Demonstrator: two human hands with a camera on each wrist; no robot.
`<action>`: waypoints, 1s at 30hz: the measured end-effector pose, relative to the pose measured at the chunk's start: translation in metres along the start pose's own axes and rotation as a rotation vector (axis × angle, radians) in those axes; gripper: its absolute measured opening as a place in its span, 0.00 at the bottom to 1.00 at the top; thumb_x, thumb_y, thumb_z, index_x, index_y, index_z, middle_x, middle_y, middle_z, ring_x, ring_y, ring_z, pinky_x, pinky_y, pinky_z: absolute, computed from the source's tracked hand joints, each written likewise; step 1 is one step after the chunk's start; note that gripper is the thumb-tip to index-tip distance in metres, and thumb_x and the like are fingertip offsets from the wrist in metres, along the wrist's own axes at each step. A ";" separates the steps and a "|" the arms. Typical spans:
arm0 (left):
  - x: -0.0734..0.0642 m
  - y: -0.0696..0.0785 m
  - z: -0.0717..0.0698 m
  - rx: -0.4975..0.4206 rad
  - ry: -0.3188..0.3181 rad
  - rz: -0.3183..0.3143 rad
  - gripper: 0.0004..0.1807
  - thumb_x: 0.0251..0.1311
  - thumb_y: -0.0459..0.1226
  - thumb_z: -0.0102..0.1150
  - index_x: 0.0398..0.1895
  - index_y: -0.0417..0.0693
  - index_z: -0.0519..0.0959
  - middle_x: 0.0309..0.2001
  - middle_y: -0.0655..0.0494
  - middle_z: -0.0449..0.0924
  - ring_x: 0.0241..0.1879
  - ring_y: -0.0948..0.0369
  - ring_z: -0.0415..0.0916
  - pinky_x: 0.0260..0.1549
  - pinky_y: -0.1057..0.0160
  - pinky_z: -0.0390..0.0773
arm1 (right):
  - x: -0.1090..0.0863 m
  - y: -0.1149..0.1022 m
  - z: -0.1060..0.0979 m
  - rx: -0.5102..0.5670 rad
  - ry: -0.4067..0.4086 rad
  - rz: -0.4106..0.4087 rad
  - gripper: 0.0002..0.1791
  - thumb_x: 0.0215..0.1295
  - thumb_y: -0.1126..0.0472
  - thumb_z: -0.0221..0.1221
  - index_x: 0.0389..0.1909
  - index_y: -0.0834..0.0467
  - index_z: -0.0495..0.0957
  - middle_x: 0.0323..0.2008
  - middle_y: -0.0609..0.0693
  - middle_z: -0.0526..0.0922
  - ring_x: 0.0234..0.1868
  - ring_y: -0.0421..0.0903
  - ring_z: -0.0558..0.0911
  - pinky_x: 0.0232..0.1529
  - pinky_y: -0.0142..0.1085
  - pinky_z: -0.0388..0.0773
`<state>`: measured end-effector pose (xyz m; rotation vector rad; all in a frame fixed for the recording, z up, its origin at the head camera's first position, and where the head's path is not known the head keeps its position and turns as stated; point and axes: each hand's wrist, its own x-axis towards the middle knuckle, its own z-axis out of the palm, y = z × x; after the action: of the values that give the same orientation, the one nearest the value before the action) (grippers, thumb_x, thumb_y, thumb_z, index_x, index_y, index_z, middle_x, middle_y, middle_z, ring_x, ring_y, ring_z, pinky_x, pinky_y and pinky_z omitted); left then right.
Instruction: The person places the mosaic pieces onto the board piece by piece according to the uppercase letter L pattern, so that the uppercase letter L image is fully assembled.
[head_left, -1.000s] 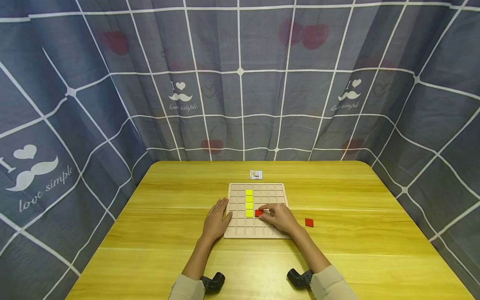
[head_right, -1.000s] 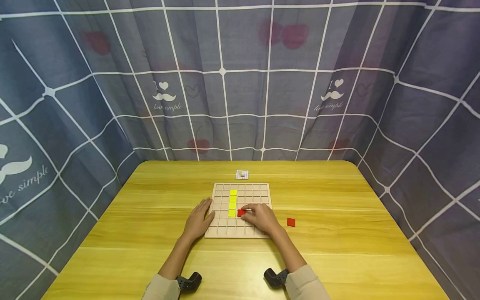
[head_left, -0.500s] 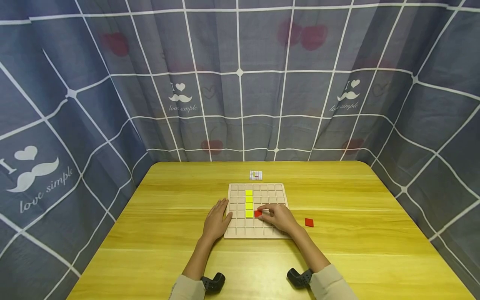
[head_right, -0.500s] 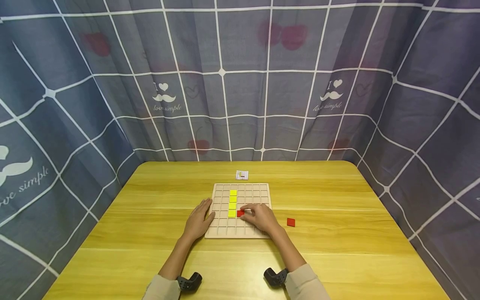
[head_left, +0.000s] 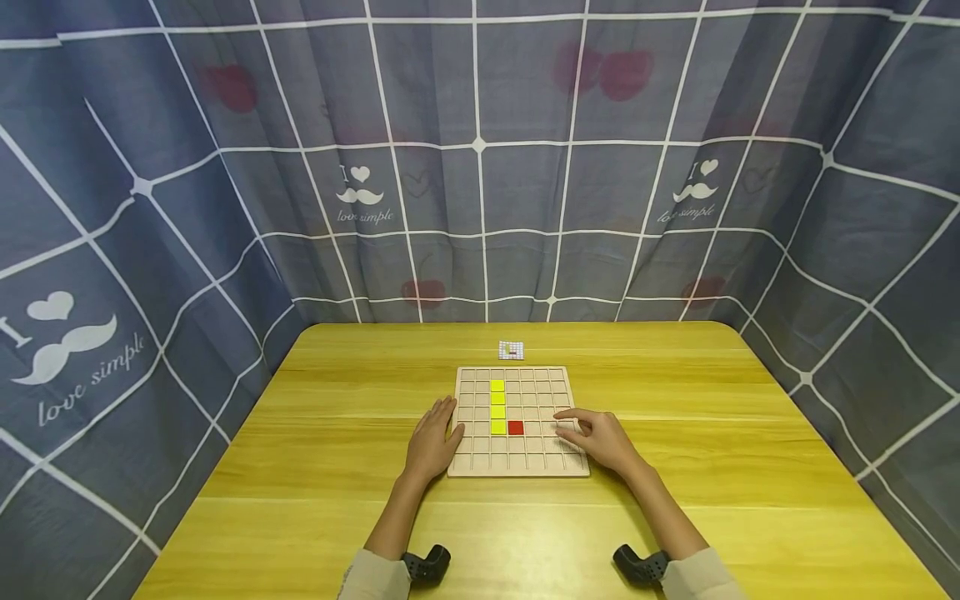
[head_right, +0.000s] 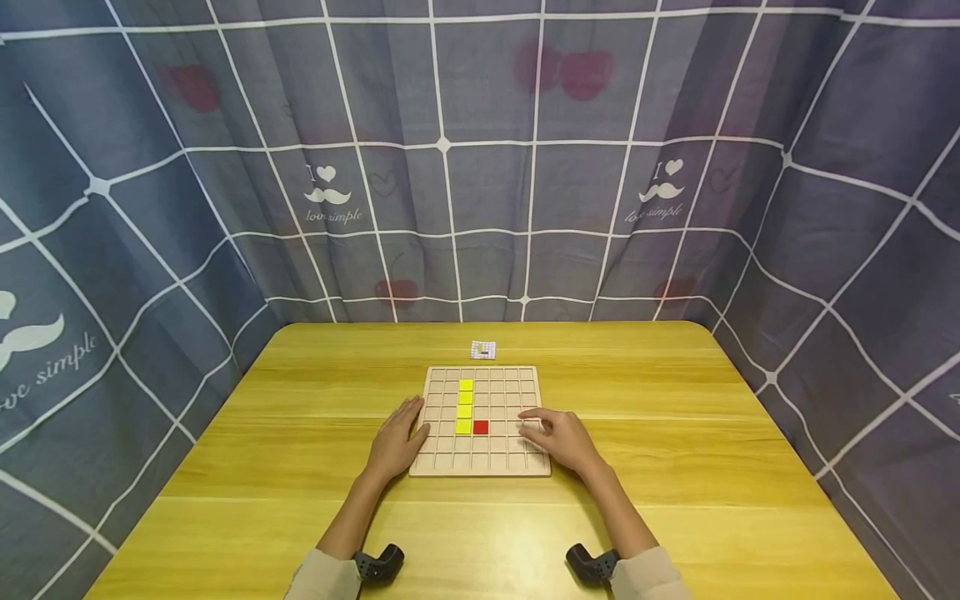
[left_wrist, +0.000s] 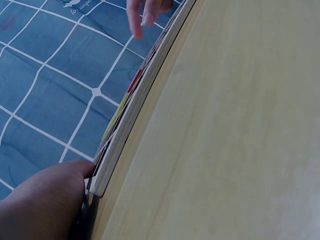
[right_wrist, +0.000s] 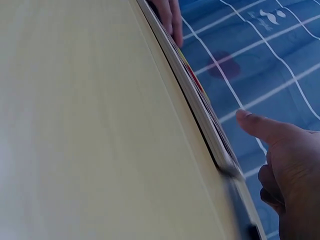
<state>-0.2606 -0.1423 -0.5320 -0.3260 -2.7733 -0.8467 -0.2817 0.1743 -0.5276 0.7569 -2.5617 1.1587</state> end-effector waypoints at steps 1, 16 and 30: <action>0.000 0.000 0.000 -0.001 0.000 0.000 0.29 0.66 0.43 0.48 0.66 0.38 0.62 0.67 0.44 0.59 0.67 0.50 0.52 0.66 0.51 0.50 | -0.003 0.002 -0.004 -0.003 0.009 0.007 0.12 0.55 0.54 0.65 0.41 0.49 0.83 0.09 0.36 0.55 0.12 0.30 0.50 0.12 0.25 0.51; 0.001 0.000 0.001 0.007 0.002 0.018 0.29 0.66 0.42 0.49 0.66 0.37 0.62 0.66 0.42 0.59 0.67 0.48 0.53 0.65 0.50 0.52 | -0.053 0.031 -0.059 -0.072 -0.022 0.166 0.20 0.52 0.46 0.65 0.45 0.50 0.82 0.09 0.39 0.57 0.11 0.33 0.50 0.12 0.27 0.54; 0.001 0.000 0.001 0.002 0.008 0.020 0.29 0.65 0.43 0.49 0.65 0.37 0.62 0.66 0.43 0.60 0.67 0.48 0.53 0.65 0.50 0.52 | -0.041 0.026 -0.049 -0.147 -0.019 0.166 0.18 0.54 0.46 0.64 0.43 0.51 0.82 0.09 0.39 0.58 0.11 0.34 0.51 0.12 0.28 0.52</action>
<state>-0.2615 -0.1412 -0.5328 -0.3479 -2.7583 -0.8393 -0.2616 0.2397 -0.5281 0.5342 -2.7328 0.9976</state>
